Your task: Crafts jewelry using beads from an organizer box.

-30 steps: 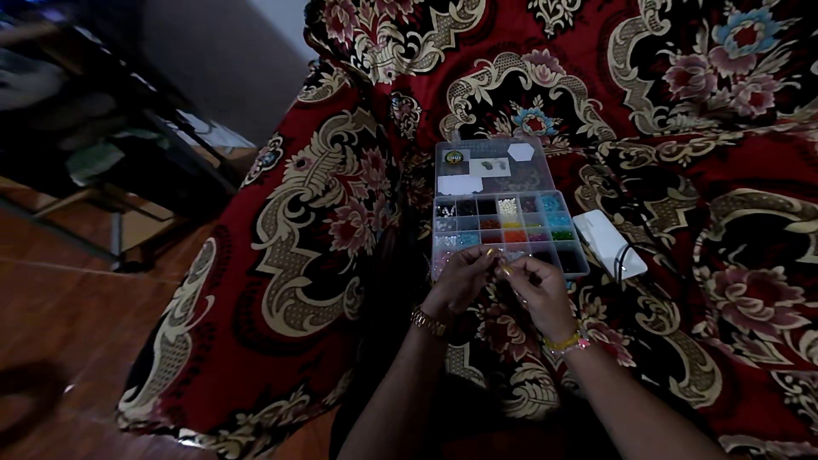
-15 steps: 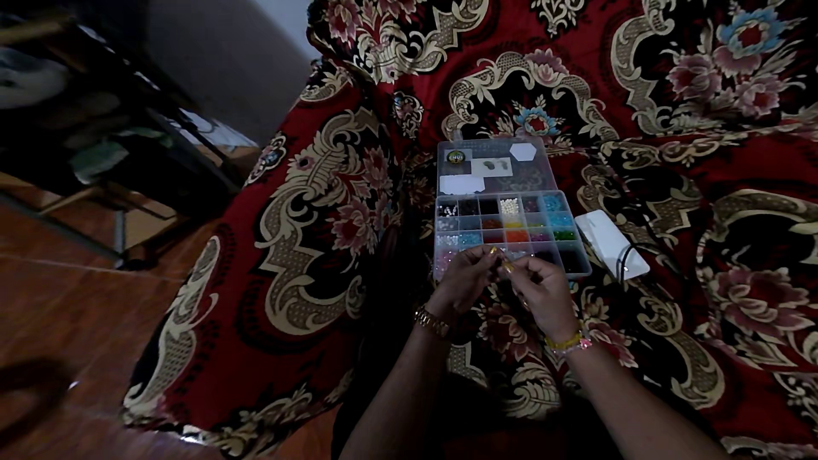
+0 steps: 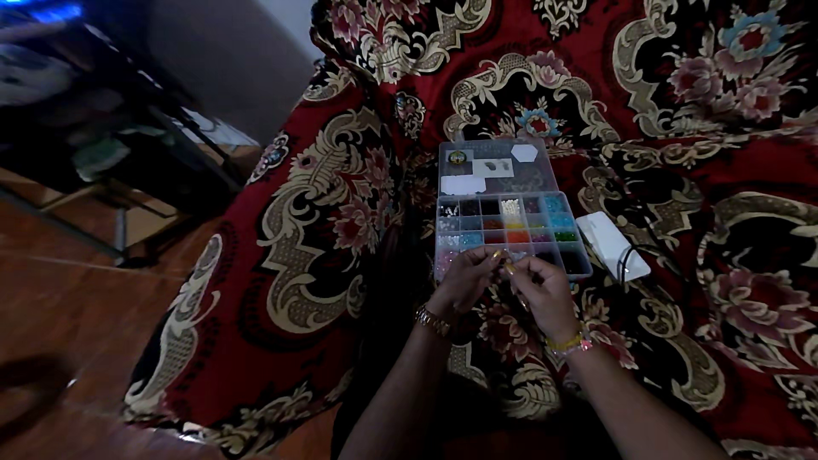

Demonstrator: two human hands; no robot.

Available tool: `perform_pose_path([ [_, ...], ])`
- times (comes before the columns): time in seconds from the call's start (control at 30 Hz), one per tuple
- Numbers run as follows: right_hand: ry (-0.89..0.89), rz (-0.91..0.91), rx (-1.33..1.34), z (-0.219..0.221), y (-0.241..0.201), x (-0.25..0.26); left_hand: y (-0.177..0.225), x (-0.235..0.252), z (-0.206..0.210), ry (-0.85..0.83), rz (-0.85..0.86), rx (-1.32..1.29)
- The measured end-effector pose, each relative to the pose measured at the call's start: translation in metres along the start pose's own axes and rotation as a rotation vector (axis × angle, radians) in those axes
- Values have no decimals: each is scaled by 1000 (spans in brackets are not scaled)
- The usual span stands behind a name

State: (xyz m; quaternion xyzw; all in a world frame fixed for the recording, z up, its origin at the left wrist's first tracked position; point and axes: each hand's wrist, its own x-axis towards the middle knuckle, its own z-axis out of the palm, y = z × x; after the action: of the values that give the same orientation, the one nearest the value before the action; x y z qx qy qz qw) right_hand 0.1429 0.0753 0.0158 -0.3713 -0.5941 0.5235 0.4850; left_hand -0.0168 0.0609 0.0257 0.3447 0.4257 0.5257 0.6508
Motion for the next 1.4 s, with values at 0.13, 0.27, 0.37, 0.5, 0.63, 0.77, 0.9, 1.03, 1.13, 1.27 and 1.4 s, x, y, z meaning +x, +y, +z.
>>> perform_pose_path([
  [0.13, 5, 2, 30, 0, -1, 0, -1, 0, -1, -11, 1, -37],
  [0.27, 6, 11, 50, 1, -1, -1, -1, 0, -2, -10, -12, -60],
  [0.37, 6, -6, 56, 1, -1, 0, 0, -1, -1, 9, -23, -74],
  [0.5, 4, -17, 58, 0, 1, 0, 0, -1, -2, 9, -24, -86],
  [0.63, -6, -24, 69, 0, 2, 0, -1, 0, -2, 2, -26, -103],
  [0.77, -20, -17, 65, 0, 1, -1, -3, 1, -3, -22, -17, -113],
  [0.9, -25, -22, 66, 0, 1, -1, -3, 1, -4, -42, -13, -96],
  [1.03, -29, -33, 52, -1, 0, -1, -4, 2, -4, -51, 12, -65],
  [1.13, -22, -32, 64, 0, 0, 0, -4, 2, -5, -52, 31, -67],
  [1.27, -17, -12, 51, 0, -1, 0, -2, 2, -4, -27, 25, -35],
  [1.4, -5, -2, 47, 1, -2, 0, -1, 2, -4, -20, 19, -41],
])
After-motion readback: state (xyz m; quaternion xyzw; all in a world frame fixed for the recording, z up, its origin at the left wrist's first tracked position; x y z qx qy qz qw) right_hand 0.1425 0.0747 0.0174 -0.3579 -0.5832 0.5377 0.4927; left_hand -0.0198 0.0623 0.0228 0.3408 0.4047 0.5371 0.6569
